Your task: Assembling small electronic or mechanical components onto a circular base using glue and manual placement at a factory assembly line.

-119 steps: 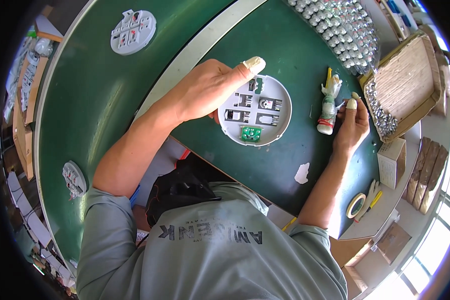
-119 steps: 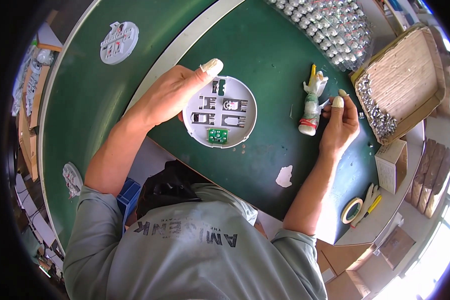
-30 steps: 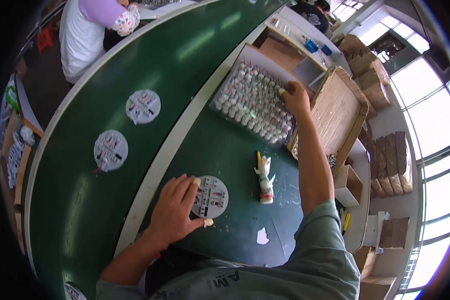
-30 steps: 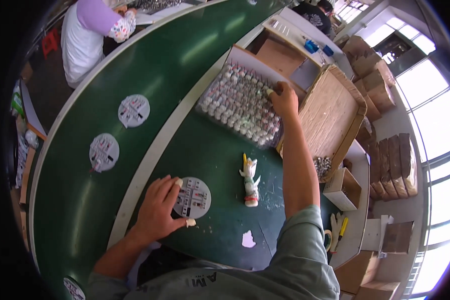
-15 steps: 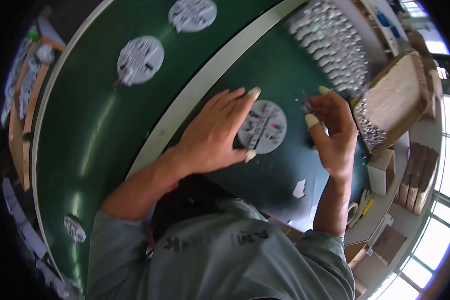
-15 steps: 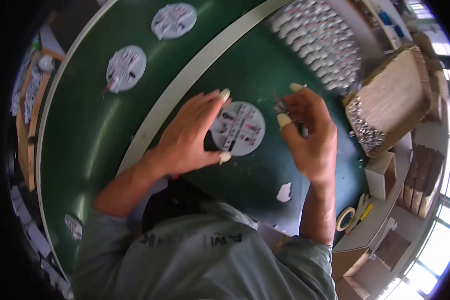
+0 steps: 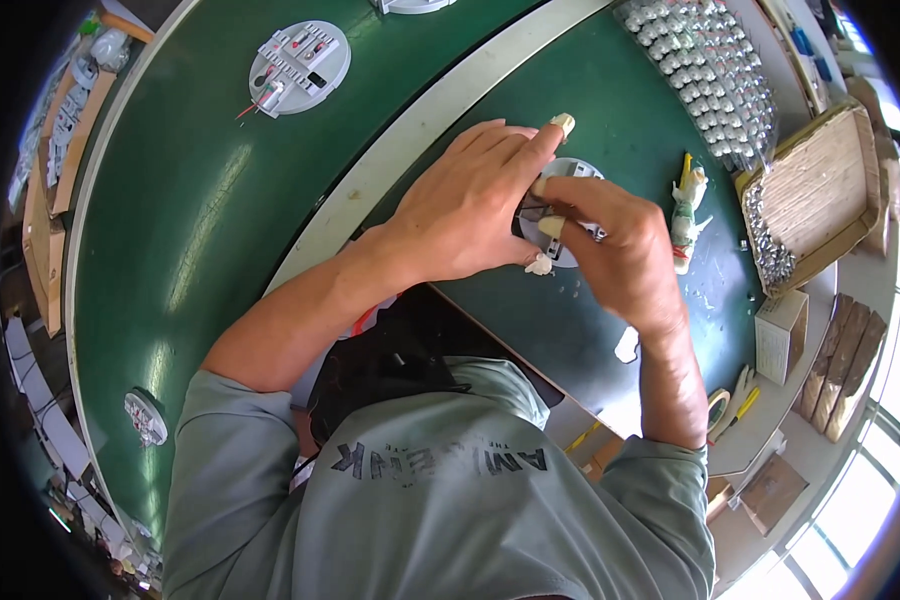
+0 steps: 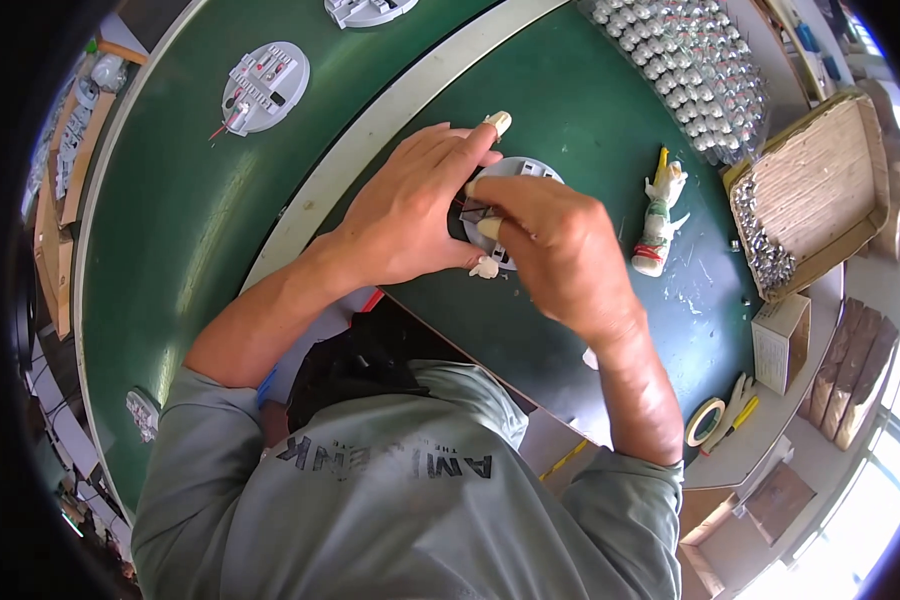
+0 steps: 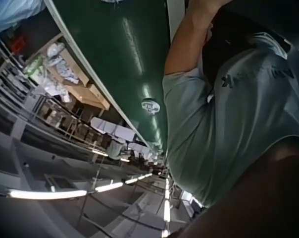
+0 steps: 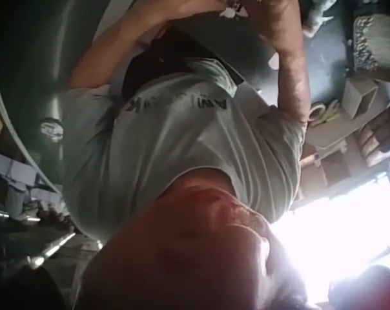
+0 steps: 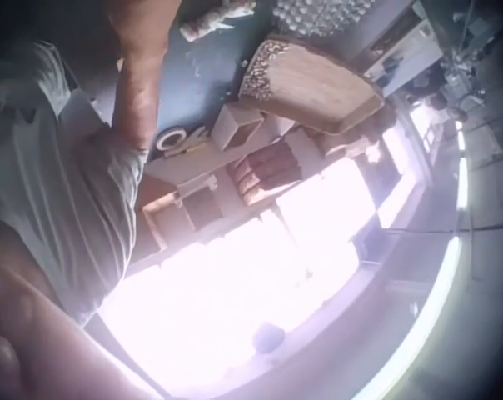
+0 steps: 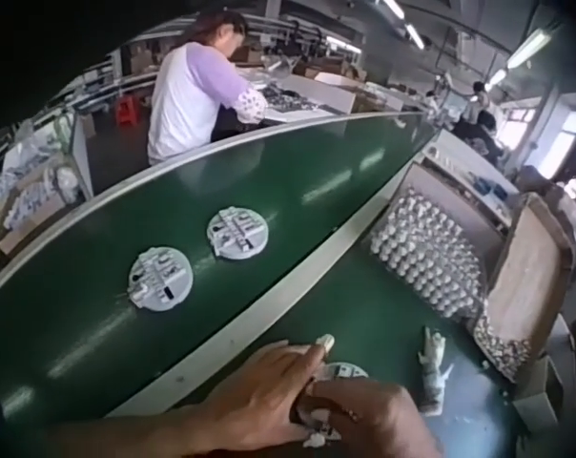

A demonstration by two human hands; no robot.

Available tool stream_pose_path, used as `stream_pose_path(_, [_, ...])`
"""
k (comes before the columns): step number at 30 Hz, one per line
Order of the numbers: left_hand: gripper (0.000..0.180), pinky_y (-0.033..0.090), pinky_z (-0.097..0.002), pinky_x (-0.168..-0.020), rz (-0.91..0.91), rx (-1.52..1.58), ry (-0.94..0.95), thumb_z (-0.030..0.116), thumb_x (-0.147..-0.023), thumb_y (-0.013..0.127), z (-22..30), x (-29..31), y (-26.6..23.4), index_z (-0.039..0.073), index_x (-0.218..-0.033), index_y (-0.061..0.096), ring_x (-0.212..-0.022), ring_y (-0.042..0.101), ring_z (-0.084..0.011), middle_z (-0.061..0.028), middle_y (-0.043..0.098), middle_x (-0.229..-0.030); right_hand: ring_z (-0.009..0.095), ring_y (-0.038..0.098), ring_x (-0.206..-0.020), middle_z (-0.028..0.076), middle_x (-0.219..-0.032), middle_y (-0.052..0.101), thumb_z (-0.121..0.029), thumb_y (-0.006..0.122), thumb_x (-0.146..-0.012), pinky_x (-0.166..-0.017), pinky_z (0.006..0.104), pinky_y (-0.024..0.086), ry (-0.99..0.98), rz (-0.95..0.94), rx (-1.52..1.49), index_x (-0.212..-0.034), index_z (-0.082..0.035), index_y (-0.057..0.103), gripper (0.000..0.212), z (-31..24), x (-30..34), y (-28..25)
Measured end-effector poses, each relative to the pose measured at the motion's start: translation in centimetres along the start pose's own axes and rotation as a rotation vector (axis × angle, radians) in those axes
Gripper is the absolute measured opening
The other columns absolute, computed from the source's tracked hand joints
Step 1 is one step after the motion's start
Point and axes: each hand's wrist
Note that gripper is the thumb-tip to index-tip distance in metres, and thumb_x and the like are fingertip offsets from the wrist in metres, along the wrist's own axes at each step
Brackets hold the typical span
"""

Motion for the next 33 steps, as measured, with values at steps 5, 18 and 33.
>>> stream_pose_path(5, [0.111, 0.043, -0.0503, -0.119, 0.017, 0.009, -0.002, 0.019, -0.066, 0.098, 0.0, -0.3, 0.1, -0.002, -0.158, 0.039, -0.125, 0.062, -0.0365, -0.0187, 0.065, -0.128, 0.034, 0.074, -0.101, 0.016, -0.11, 0.077, 0.011, 0.073, -0.083, -0.087, 0.0409, 0.06, -0.148, 0.057, 0.143, -0.118, -0.001, 0.075, 0.037, 0.6, 0.3, 0.4])
stream_pose_path(18, [0.107, 0.044, -0.0483, -0.117, 0.025, -0.036, -0.005, 0.023, -0.065, 0.099, -0.2, -1.0, 0.6, -0.002, -0.154, 0.045, -0.124, 0.061, -0.0388, -0.019, 0.064, -0.127, 0.019, 0.072, -0.108, 0.011, -0.123, 0.075, -0.008, 0.078, -0.095, -0.094, 0.0358, 0.059, 0.815, 0.451, 0.565, -0.142, -0.003, 0.064, 0.049, 6.3, 6.1, -6.5])
stream_pose_path(33, [0.107, 0.047, -0.0473, -0.114, 0.04, 0.012, -0.014, 0.024, -0.063, 0.101, -0.6, -1.5, 1.0, -0.002, -0.152, 0.047, -0.124, 0.061, -0.0383, -0.0188, 0.064, -0.126, 0.024, 0.07, -0.118, 0.016, -0.129, 0.071, 0.012, 0.077, -0.091, -0.103, 0.0382, 0.058, 0.158, 0.471, -0.372, -0.13, -0.003, 0.06, 0.045, 0.9, 1.3, 4.8])
Point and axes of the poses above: each hand's wrist, its own x-axis away from the middle knuckle, its own y-axis out of the palm, z = x × y
